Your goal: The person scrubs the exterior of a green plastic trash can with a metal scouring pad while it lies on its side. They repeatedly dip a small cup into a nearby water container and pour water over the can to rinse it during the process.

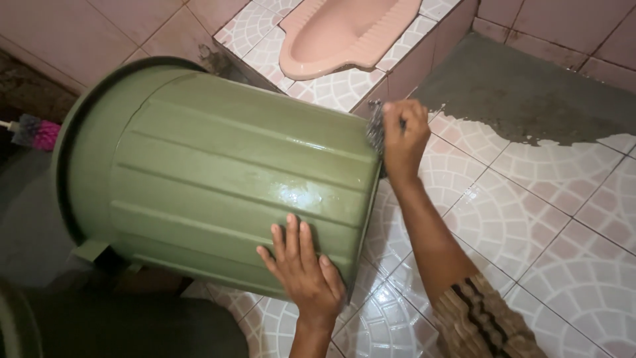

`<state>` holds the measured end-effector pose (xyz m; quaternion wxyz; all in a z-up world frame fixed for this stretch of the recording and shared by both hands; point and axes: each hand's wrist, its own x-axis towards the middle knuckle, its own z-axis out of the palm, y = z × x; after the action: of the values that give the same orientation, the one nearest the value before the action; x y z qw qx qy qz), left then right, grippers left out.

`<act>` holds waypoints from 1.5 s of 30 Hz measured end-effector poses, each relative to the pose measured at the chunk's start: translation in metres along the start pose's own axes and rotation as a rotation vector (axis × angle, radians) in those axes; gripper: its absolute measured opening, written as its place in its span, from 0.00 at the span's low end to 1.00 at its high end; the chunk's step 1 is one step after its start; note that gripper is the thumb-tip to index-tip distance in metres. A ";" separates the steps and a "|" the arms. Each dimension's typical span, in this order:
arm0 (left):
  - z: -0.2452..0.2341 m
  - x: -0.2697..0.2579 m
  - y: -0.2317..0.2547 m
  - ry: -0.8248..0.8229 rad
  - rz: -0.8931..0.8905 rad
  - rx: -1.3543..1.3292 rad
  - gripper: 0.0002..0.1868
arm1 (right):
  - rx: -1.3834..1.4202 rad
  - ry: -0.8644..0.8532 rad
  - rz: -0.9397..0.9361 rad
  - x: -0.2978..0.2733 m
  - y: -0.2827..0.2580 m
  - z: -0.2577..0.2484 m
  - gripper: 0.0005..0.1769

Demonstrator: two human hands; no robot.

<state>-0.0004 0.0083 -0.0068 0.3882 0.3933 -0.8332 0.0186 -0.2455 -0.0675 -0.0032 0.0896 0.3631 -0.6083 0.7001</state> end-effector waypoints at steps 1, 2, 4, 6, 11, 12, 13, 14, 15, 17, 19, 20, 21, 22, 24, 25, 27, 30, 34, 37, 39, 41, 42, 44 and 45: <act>0.001 0.000 0.000 0.005 -0.002 -0.007 0.30 | -0.017 -0.009 -0.040 -0.003 -0.007 -0.003 0.09; 0.001 -0.001 0.000 0.001 -0.003 -0.007 0.30 | -0.019 -0.011 -0.037 -0.021 -0.029 -0.015 0.09; 0.001 -0.003 -0.001 0.021 -0.002 0.014 0.29 | 0.058 -0.162 -0.240 -0.058 -0.072 -0.039 0.05; 0.001 -0.005 -0.002 0.040 -0.017 -0.003 0.29 | 0.051 -0.220 -0.326 -0.091 -0.092 -0.053 0.08; 0.005 -0.014 -0.007 0.100 -0.018 -0.092 0.28 | 0.037 -0.210 -0.443 -0.071 -0.075 -0.039 0.06; 0.005 -0.011 -0.008 0.104 -0.005 -0.086 0.28 | 0.064 -0.147 -0.294 -0.055 -0.061 -0.028 0.06; 0.005 -0.009 -0.008 0.109 0.009 -0.079 0.28 | 0.092 -0.083 -0.144 -0.038 -0.048 -0.018 0.09; 0.005 -0.009 -0.008 0.113 0.014 -0.081 0.28 | 0.093 -0.078 -0.149 -0.025 -0.025 -0.008 0.09; 0.005 -0.010 -0.007 0.103 0.012 -0.076 0.28 | 0.127 -0.055 0.031 -0.011 -0.002 0.001 0.11; 0.003 -0.009 -0.005 0.091 0.020 -0.075 0.28 | 0.160 -0.023 0.212 0.000 0.017 0.008 0.14; 0.002 -0.005 -0.003 0.083 0.015 -0.066 0.29 | -0.032 0.009 0.134 -0.005 0.011 0.006 0.13; 0.002 -0.006 -0.002 0.080 0.016 -0.070 0.29 | -0.036 0.011 0.135 -0.022 -0.016 -0.008 0.13; 0.002 -0.007 -0.002 0.087 0.009 -0.071 0.29 | 0.035 -0.040 0.049 -0.040 -0.043 -0.022 0.10; 0.003 -0.008 -0.003 0.095 0.001 -0.068 0.29 | 0.112 -0.095 -0.036 -0.058 -0.069 -0.033 0.08; 0.006 -0.010 -0.006 0.101 0.002 -0.060 0.29 | 0.093 -0.136 -0.153 -0.082 -0.085 -0.044 0.07; 0.007 -0.011 -0.008 0.108 0.004 -0.053 0.28 | 0.075 -0.174 -0.272 -0.094 -0.093 -0.048 0.06; 0.009 -0.012 -0.010 0.125 0.006 -0.061 0.28 | 0.075 -0.183 -0.283 -0.086 -0.082 -0.045 0.05; 0.009 -0.015 -0.009 0.124 0.006 -0.071 0.27 | 0.156 -0.122 -0.101 -0.053 -0.052 -0.026 0.06; 0.009 -0.015 -0.011 0.122 0.019 -0.079 0.28 | 0.086 -0.075 0.190 -0.006 0.022 0.005 0.11; 0.009 -0.014 -0.010 0.121 0.005 -0.084 0.28 | -0.085 -0.104 0.063 -0.010 -0.003 -0.004 0.09; 0.009 -0.018 -0.011 0.138 0.009 -0.134 0.30 | -0.092 -0.157 -0.058 -0.049 -0.055 -0.029 0.06; 0.009 -0.019 -0.015 0.159 0.012 -0.176 0.34 | -0.090 -0.213 -0.179 -0.072 -0.094 -0.043 0.04; 0.011 -0.021 -0.016 0.184 0.005 -0.214 0.36 | -0.156 -0.268 -0.283 -0.077 -0.105 -0.047 0.07; 0.013 -0.023 -0.017 0.212 -0.013 -0.251 0.39 | -0.221 -0.334 -0.391 -0.070 -0.112 -0.048 0.09; 0.013 -0.024 -0.017 0.203 -0.017 -0.270 0.39 | -0.244 -0.419 -0.399 -0.059 -0.108 -0.044 0.10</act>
<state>0.0124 0.0072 -0.0361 0.5200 0.3406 -0.7812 -0.0572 -0.1595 0.0180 0.0461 0.1408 0.5981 -0.6098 0.5006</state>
